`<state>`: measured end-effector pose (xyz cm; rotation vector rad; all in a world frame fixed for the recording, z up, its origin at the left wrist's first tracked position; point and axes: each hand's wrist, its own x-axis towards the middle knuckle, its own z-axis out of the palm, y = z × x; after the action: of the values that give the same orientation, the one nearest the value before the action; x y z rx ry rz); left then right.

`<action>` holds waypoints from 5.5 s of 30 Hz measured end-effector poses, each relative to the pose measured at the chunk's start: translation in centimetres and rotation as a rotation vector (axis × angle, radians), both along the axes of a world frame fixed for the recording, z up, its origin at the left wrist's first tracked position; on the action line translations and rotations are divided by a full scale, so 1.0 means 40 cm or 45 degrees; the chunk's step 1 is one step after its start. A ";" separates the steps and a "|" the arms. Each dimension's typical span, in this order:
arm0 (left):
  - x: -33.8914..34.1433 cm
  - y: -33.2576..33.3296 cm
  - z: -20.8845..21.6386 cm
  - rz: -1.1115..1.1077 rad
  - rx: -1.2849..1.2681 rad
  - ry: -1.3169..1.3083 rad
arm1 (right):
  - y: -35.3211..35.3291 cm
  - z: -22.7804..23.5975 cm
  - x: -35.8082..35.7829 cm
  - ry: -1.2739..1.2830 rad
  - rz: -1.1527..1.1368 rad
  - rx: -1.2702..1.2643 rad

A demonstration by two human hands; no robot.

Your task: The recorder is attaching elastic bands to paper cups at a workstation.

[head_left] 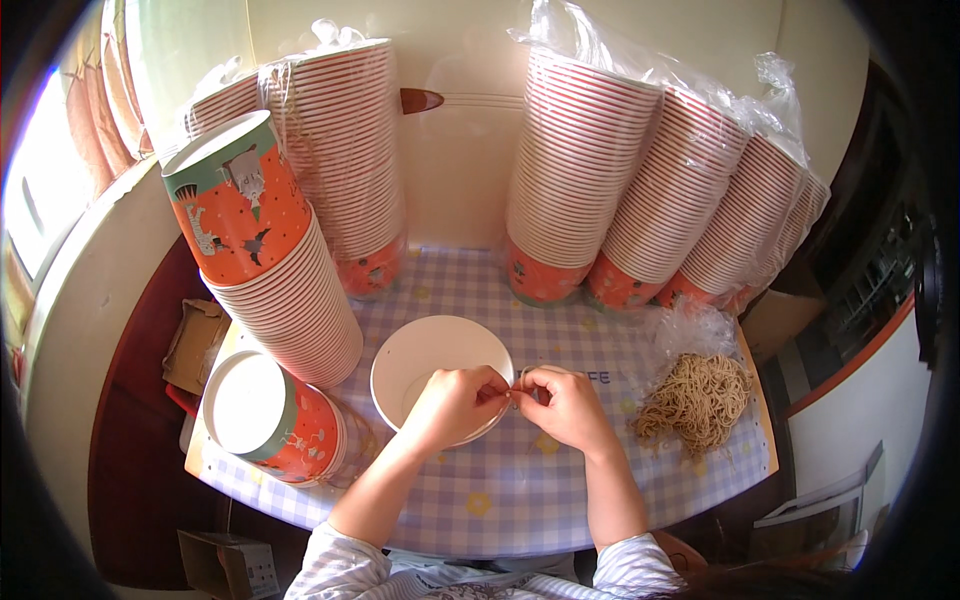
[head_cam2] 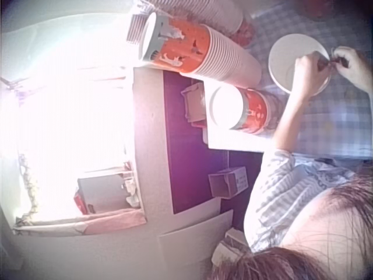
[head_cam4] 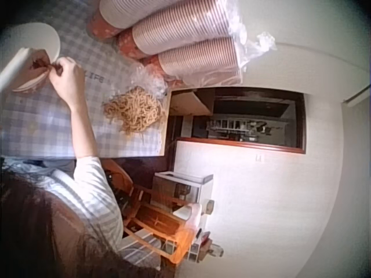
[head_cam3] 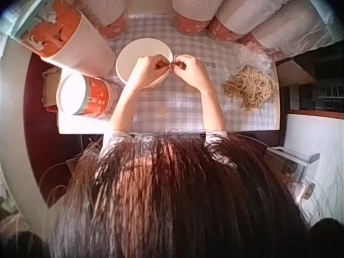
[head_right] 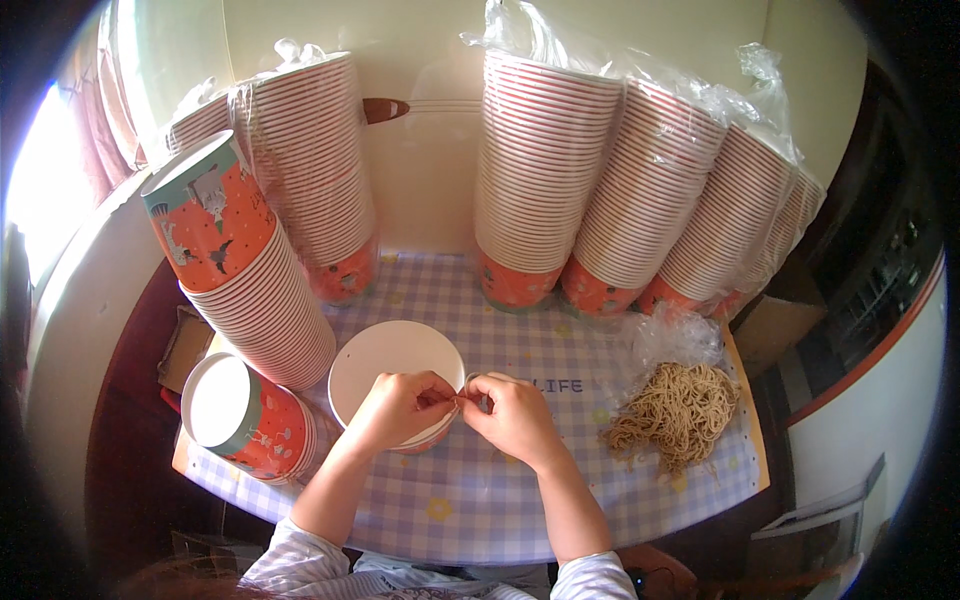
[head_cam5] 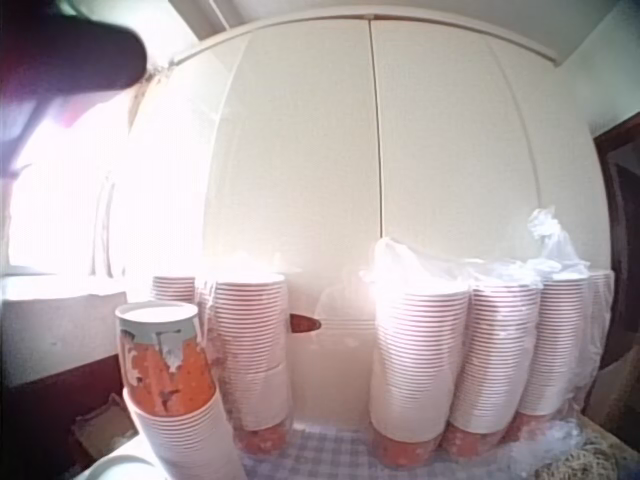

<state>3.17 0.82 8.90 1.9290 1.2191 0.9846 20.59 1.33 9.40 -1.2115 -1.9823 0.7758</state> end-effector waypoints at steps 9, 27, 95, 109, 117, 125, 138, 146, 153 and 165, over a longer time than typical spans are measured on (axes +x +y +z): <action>-0.001 -0.001 0.007 0.015 0.063 0.037 | -0.002 0.005 -0.001 -0.007 0.017 0.048; -0.005 0.001 0.010 -0.109 -0.035 -0.167 | -0.005 0.001 0.001 -0.079 0.027 0.081; 0.002 0.007 -0.009 -0.066 -0.233 -0.400 | -0.001 0.019 0.025 0.156 0.073 0.144; 0.004 0.005 -0.009 -0.087 -0.257 -0.442 | 0.000 0.018 0.028 0.164 0.095 0.096; 0.008 0.004 -0.015 0.007 -0.217 -0.290 | -0.002 0.021 0.027 0.159 0.093 0.070; 0.012 0.007 -0.033 0.078 -0.217 -0.357 | 0.001 0.013 0.024 0.123 0.087 0.082; 0.042 -0.017 -0.007 0.396 0.544 0.192 | 0.017 -0.027 0.016 0.273 0.248 0.029; 0.039 -0.017 -0.012 0.381 0.631 0.268 | 0.014 -0.018 0.018 0.512 0.282 -0.245; 0.011 -0.045 0.060 0.156 0.599 0.450 | 0.017 -0.004 0.054 0.450 0.157 -0.232; -0.065 0.077 -0.052 0.363 0.871 0.659 | 0.014 -0.019 0.028 0.102 0.192 -0.167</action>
<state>0.58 3.89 6.82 2.7178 1.6209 1.1980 21.72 1.88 8.63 -1.0952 -1.9998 1.0285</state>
